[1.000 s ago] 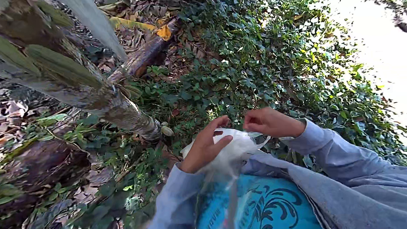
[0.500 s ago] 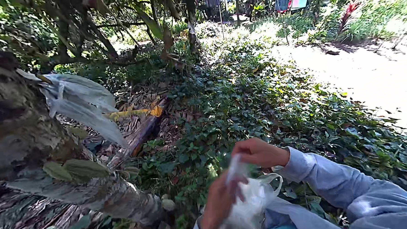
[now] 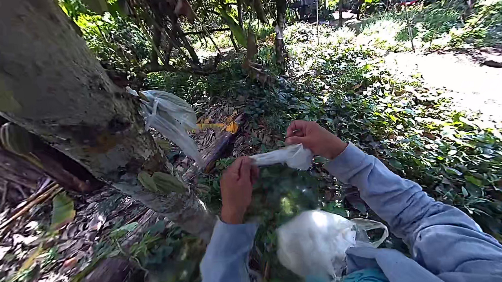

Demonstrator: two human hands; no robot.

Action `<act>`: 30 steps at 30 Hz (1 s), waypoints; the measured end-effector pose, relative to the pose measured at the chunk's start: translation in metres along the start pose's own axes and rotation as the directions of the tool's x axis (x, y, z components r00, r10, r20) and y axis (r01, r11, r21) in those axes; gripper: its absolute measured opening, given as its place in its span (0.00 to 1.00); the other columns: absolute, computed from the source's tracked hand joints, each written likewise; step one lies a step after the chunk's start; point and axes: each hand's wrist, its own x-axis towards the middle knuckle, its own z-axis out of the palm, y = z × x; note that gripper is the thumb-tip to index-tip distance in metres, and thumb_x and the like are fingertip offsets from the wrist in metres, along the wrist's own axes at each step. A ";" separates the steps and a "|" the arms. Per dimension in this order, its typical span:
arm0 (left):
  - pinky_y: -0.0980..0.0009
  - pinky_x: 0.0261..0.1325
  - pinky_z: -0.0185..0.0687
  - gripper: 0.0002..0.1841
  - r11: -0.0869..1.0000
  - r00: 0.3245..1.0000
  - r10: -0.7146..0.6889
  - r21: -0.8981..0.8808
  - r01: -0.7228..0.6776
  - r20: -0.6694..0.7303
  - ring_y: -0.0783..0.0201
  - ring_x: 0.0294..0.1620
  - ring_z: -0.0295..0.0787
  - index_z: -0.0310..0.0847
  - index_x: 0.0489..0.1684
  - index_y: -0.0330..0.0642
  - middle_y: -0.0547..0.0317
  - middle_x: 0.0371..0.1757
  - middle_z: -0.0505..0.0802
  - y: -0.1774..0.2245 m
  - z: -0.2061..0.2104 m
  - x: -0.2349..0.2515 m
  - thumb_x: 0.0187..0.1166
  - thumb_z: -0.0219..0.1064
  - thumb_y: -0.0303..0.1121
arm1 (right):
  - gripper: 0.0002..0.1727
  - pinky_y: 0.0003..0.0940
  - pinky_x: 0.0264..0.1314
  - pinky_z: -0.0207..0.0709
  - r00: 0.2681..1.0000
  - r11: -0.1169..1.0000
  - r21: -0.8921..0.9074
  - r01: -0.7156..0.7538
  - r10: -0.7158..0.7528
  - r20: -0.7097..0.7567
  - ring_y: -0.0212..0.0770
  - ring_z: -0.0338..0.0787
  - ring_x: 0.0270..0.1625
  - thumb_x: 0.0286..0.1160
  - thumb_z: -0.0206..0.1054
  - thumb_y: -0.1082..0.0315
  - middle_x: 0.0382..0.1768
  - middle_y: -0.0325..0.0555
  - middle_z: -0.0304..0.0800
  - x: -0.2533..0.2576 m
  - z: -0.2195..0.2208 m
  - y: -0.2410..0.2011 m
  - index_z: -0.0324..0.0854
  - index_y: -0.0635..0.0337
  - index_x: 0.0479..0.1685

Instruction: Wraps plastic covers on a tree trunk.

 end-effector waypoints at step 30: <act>0.90 0.35 0.76 0.18 0.664 0.573 0.664 -0.026 -0.747 0.480 0.90 0.34 0.80 0.88 0.44 0.58 0.85 0.37 0.88 0.199 -0.137 0.022 0.86 0.58 0.57 | 0.12 0.15 0.41 0.80 0.403 0.590 0.412 0.695 -0.793 0.457 0.16 0.87 0.37 0.86 0.61 0.53 0.33 0.19 0.91 0.112 0.013 -0.214 0.87 0.37 0.36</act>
